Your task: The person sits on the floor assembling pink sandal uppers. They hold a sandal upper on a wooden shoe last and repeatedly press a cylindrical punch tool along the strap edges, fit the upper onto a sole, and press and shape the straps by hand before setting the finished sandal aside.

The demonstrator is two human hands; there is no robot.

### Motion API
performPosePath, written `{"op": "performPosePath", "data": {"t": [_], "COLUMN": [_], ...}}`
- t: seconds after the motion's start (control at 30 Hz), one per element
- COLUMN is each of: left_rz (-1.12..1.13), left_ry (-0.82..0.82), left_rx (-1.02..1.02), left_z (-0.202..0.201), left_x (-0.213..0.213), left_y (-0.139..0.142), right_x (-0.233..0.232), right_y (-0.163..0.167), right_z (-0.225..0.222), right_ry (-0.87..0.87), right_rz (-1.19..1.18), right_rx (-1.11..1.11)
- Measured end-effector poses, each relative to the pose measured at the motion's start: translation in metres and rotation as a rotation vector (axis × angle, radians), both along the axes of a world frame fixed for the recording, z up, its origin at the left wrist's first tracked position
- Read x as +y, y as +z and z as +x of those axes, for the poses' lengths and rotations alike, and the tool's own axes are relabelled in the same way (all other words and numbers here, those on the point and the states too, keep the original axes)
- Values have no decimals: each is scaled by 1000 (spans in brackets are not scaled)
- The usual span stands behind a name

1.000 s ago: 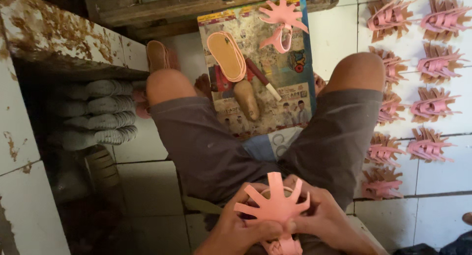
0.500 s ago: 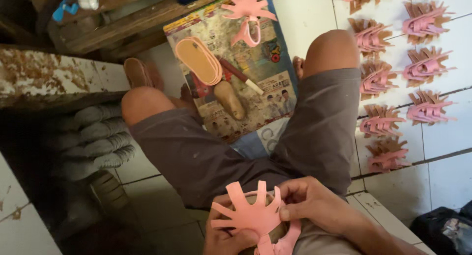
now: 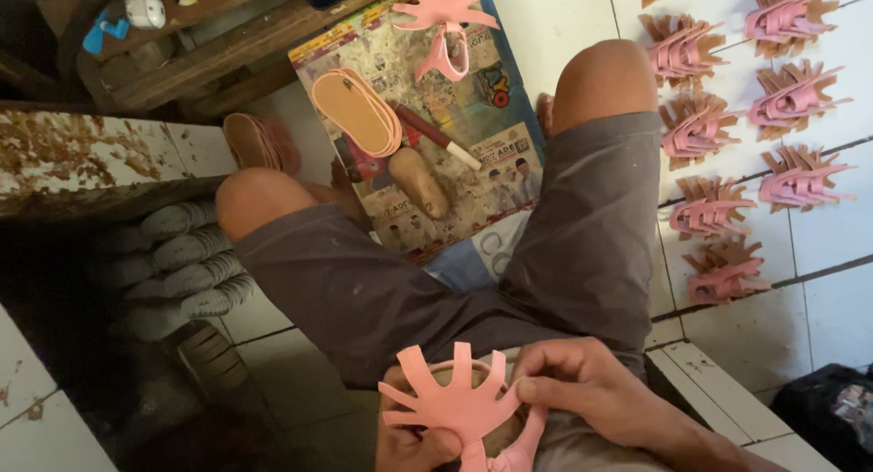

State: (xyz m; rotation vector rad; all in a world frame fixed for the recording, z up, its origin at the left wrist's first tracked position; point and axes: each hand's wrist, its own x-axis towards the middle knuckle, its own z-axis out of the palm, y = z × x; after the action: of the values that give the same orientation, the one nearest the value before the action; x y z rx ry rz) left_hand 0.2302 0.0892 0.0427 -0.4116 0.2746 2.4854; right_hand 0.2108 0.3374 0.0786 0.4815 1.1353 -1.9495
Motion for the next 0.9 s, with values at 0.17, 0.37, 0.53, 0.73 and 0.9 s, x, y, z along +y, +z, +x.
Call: {"op": "performPosePath", "data": {"t": [0.17, 0.37, 0.53, 0.73, 0.9], "left_rz": [22, 22, -7, -5, -24], "left_ry": [-28, -17, -30, -18, -41], "left_rx": [98, 93, 96, 127, 144], "left_z": [-5, -4, -3, 2, 6], "left_x": [2, 1, -3, -2, 0], "left_y": [2, 3, 6, 4, 5], "right_x": [-6, -11, -14, -17, -28], "right_y": [-1, -9, -8, -10, -35], "right_z": [-7, -14, -16, -23, -26], "right_ry": [48, 61, 62, 79, 161], "right_rz": [-242, -286, -268, -523, -692], "right_rx": [-41, -81, -121, -86, -28]}}
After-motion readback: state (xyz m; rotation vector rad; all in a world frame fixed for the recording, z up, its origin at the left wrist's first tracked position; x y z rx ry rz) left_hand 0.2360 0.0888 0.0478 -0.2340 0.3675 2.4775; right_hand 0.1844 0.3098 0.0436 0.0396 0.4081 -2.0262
